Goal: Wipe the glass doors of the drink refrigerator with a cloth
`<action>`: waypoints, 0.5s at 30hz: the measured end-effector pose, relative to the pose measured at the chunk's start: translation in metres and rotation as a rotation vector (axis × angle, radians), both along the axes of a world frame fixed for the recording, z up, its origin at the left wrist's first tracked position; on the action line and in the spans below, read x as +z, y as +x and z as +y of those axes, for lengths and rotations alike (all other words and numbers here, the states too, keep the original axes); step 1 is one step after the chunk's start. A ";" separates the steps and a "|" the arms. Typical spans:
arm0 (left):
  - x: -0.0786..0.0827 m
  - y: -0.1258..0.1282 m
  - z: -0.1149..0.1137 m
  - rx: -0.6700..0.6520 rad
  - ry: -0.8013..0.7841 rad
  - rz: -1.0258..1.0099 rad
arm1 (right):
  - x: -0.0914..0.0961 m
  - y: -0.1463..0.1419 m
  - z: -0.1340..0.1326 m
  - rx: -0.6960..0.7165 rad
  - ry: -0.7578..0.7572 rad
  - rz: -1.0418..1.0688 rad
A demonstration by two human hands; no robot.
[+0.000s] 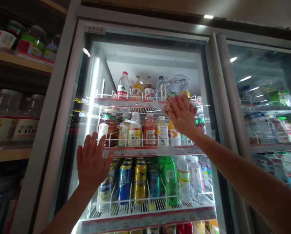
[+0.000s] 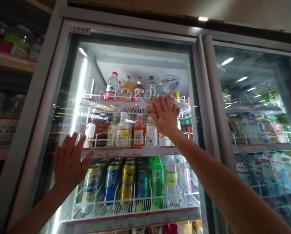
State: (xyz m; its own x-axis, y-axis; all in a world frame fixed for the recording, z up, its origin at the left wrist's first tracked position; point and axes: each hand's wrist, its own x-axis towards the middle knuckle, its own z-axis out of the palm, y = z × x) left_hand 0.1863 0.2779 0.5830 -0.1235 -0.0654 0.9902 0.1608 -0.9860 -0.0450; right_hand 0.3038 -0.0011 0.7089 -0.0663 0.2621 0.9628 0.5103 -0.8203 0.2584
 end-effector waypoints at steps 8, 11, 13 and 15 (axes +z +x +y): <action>0.001 -0.001 -0.002 -0.026 -0.024 -0.008 | -0.086 -0.001 -0.043 0.073 -0.590 -0.198; 0.002 -0.002 0.000 -0.038 -0.024 0.005 | -0.055 0.022 -0.080 -0.053 -0.101 -0.070; 0.002 -0.003 0.000 -0.052 -0.019 0.014 | -0.066 0.032 -0.095 -0.092 0.057 -0.008; 0.002 -0.003 0.001 -0.070 -0.015 0.020 | -0.110 0.030 -0.102 -0.088 0.030 0.002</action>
State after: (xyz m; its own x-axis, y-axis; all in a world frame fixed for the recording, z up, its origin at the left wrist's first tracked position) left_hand 0.1829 0.2790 0.5852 -0.1070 -0.0428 0.9933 0.0906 -0.9953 -0.0331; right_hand 0.3343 -0.1035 0.5984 -0.0421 0.2383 0.9703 0.4361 -0.8694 0.2324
